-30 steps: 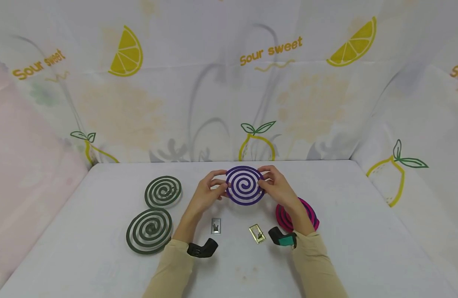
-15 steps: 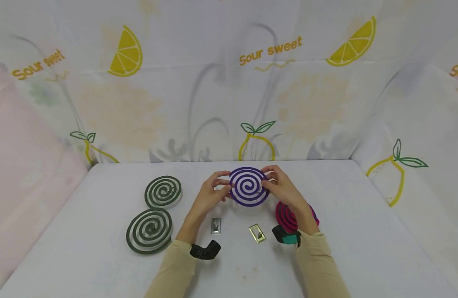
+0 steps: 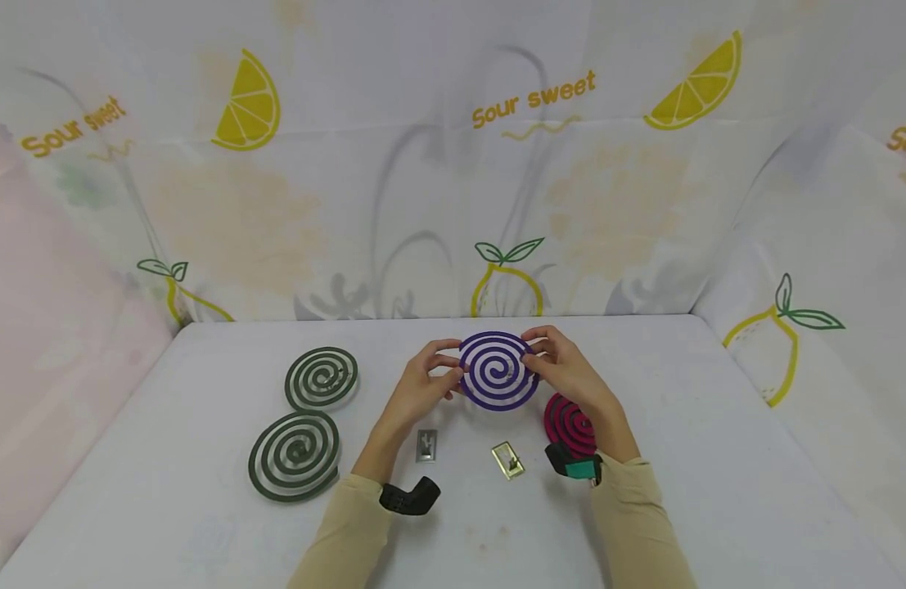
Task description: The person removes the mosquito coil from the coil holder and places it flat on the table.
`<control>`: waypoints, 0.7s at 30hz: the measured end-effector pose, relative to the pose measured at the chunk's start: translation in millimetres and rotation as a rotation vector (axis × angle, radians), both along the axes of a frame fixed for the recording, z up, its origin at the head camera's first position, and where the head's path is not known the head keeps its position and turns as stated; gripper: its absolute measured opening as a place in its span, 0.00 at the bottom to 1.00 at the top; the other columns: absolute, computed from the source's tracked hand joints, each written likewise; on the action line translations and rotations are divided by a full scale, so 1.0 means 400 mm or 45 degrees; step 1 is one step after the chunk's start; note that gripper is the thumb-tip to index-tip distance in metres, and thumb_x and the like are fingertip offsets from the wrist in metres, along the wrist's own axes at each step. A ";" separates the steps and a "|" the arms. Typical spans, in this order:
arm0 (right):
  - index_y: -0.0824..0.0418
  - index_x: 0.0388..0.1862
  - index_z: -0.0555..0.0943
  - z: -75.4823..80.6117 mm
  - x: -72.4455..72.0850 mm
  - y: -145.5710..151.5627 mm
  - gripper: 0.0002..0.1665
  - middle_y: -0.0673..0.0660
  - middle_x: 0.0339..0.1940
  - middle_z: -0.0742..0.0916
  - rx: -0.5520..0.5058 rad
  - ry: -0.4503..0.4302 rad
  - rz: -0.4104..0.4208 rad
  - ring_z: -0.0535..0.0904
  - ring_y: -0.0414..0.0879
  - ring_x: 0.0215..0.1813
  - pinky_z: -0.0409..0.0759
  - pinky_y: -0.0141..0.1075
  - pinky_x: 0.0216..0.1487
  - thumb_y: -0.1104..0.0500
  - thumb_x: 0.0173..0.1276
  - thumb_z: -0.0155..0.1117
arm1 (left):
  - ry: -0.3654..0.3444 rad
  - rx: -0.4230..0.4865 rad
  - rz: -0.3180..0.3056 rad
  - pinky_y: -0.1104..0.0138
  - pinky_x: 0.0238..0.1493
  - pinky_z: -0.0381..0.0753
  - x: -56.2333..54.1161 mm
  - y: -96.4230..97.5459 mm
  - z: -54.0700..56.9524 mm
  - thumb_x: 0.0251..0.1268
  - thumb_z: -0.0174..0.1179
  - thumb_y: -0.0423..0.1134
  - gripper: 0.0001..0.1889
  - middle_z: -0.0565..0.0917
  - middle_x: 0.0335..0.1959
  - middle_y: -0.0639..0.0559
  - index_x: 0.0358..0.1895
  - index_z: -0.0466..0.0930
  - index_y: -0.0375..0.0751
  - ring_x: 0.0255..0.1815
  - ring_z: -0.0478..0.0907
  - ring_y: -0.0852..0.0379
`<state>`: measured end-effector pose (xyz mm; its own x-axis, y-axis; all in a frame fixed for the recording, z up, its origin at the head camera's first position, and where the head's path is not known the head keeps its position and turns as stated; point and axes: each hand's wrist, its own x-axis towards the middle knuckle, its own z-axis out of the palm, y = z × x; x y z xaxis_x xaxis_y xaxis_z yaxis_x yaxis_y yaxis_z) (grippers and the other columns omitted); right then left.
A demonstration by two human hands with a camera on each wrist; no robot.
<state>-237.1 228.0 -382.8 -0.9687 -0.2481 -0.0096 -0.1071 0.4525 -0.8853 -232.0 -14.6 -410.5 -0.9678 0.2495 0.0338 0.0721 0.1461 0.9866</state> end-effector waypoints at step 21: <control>0.64 0.61 0.68 0.015 0.011 0.028 0.21 0.66 0.53 0.78 0.039 0.001 0.019 0.77 0.40 0.46 0.77 0.30 0.45 0.58 0.72 0.54 | 0.029 -0.015 -0.052 0.53 0.41 0.83 0.011 0.022 -0.002 0.65 0.56 0.32 0.23 0.82 0.48 0.41 0.63 0.68 0.47 0.39 0.84 0.43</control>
